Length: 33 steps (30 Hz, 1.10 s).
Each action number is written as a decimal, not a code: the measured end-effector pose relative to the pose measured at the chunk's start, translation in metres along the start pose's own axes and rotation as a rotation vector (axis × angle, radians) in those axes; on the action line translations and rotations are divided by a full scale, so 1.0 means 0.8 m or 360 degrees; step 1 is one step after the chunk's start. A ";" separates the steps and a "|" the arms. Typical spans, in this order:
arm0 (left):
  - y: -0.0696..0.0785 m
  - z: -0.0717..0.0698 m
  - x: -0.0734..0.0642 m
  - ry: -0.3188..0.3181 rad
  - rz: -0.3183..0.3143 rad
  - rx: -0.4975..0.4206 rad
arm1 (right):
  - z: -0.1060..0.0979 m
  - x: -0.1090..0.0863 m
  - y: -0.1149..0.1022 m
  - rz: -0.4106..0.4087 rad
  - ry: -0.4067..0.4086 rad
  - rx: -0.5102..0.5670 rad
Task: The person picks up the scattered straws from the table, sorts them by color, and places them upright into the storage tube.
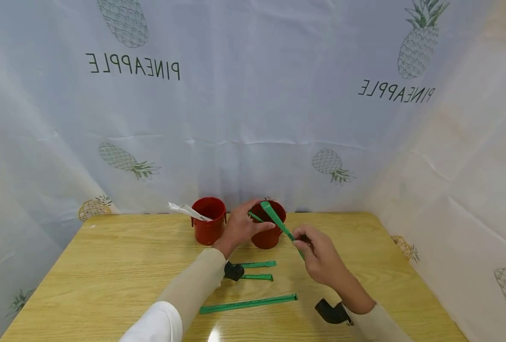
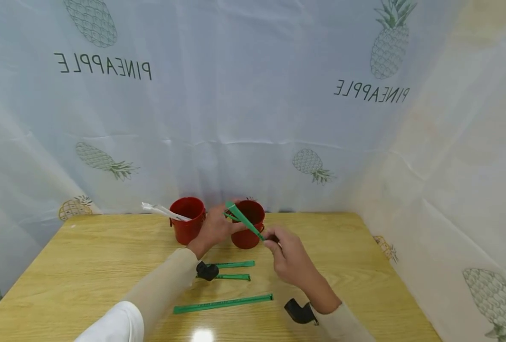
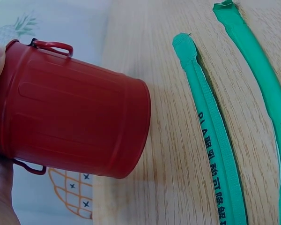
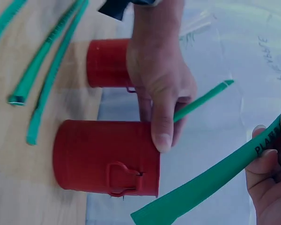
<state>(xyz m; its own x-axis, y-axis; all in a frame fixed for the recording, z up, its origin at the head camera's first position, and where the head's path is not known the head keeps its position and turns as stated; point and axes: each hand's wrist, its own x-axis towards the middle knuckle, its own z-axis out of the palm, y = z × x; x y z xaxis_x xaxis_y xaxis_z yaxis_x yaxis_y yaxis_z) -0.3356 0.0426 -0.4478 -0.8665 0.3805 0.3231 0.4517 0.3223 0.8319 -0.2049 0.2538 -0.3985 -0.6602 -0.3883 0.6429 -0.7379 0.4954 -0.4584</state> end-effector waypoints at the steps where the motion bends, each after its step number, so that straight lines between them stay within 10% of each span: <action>1: 0.000 0.001 0.000 -0.0005 -0.0004 -0.0008 | 0.000 0.006 0.004 0.0022 0.0020 0.0023; 16: 0.002 0.000 -0.002 -0.0005 -0.0023 -0.0083 | 0.024 0.094 0.038 0.0192 0.0211 0.0067; 33: -0.004 -0.001 0.001 0.0035 0.0032 0.0076 | 0.073 0.108 0.079 0.0225 -0.0184 -0.0117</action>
<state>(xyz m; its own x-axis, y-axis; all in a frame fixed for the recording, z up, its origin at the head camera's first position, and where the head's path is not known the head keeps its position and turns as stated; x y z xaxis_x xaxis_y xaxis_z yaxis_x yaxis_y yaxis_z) -0.3378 0.0408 -0.4501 -0.8613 0.3684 0.3499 0.4784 0.3561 0.8027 -0.3167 0.2059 -0.4077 -0.7712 -0.3955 0.4987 -0.6274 0.6048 -0.4905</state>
